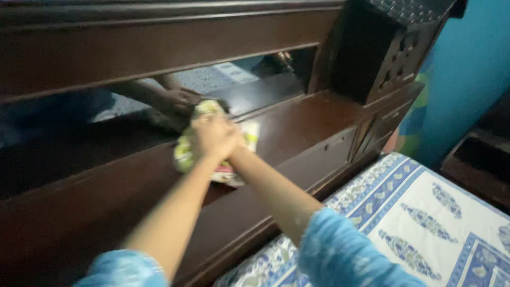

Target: The person wipes the wooden headboard and decorative house-shaped cabinet of a bed using a cloth.

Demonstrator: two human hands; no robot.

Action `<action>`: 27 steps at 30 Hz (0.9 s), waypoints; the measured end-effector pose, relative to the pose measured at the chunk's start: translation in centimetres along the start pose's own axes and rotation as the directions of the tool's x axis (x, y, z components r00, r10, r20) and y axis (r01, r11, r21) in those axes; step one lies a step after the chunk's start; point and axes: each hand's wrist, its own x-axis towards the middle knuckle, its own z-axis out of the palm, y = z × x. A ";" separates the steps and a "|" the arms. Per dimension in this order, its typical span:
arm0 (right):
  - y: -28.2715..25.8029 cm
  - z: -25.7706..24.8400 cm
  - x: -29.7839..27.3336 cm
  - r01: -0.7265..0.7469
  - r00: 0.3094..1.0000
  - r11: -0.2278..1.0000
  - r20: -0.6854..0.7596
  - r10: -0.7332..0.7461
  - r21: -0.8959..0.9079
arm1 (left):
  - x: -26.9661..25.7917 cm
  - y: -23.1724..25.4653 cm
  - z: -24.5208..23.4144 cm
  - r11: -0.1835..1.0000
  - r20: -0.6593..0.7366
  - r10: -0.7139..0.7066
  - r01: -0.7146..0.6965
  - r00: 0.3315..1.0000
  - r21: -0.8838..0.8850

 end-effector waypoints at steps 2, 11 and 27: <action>5.3 -3.7 -0.7 -0.020 0.999 0.998 -0.048 0.017 -0.063 | 1.7 3.5 4.7 0.978 -0.064 0.157 -0.164 0.986 -0.130; 12.0 -10.4 -4.4 -0.316 0.946 0.917 -0.155 0.285 -0.242 | 4.1 2.2 8.1 0.914 -0.070 0.283 -0.291 0.956 -0.281; -42.5 3.4 3.6 -0.235 0.961 0.957 -0.106 0.255 0.173 | -12.5 -25.2 -26.3 0.988 0.110 -0.123 0.111 0.986 0.104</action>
